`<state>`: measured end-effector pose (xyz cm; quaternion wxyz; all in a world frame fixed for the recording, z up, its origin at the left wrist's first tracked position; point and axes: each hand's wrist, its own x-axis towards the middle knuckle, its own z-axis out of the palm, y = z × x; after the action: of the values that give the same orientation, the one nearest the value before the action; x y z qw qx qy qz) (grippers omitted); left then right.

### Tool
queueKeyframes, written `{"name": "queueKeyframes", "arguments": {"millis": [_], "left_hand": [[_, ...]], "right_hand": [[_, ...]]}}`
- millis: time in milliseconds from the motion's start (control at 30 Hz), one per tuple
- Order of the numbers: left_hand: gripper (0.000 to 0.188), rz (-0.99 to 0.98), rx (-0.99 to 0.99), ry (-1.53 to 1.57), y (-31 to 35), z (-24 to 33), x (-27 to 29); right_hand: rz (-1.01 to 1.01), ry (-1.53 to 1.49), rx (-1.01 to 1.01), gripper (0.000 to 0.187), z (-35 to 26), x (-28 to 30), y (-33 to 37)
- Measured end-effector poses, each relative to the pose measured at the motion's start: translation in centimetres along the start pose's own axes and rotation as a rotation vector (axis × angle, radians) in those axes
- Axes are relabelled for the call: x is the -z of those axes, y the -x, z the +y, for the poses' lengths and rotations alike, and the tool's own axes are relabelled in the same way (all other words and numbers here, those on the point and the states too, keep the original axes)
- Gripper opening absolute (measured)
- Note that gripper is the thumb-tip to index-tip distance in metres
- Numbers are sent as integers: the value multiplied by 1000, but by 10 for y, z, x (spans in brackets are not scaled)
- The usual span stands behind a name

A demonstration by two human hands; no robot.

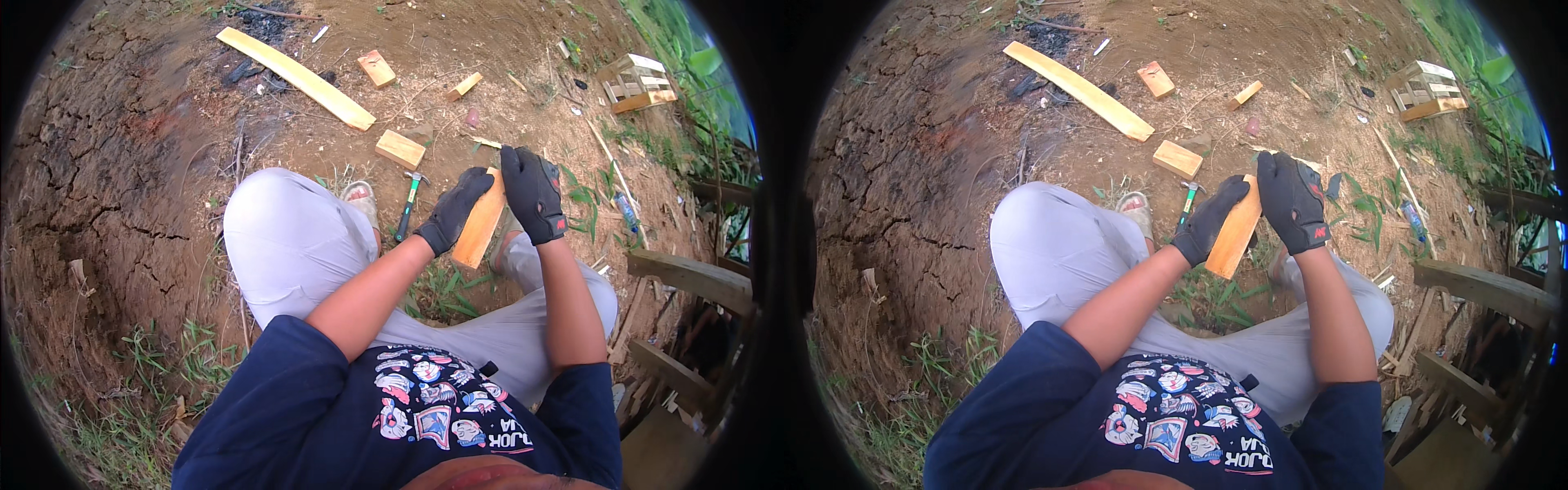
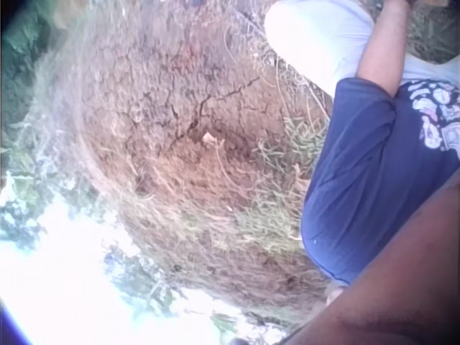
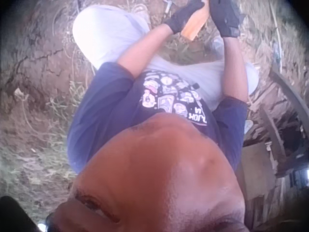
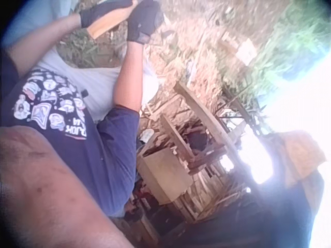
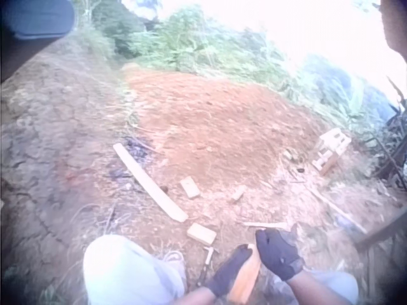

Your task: The person sits on the ground and smooths a rectangular wooden block using a sanding block. They hold the wood with one hand and rub the sanding block across its surfaces, rotating the piece to work on different sides.

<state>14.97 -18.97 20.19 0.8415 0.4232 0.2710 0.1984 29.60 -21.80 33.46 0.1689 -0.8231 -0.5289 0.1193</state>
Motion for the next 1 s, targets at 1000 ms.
{"name": "queueKeyframes", "arguments": {"millis": [1000], "left_hand": [[42,38,61,43,-3,-10,-4]], "right_hand": [[221,-32,125,33,1,-19,20]]}}
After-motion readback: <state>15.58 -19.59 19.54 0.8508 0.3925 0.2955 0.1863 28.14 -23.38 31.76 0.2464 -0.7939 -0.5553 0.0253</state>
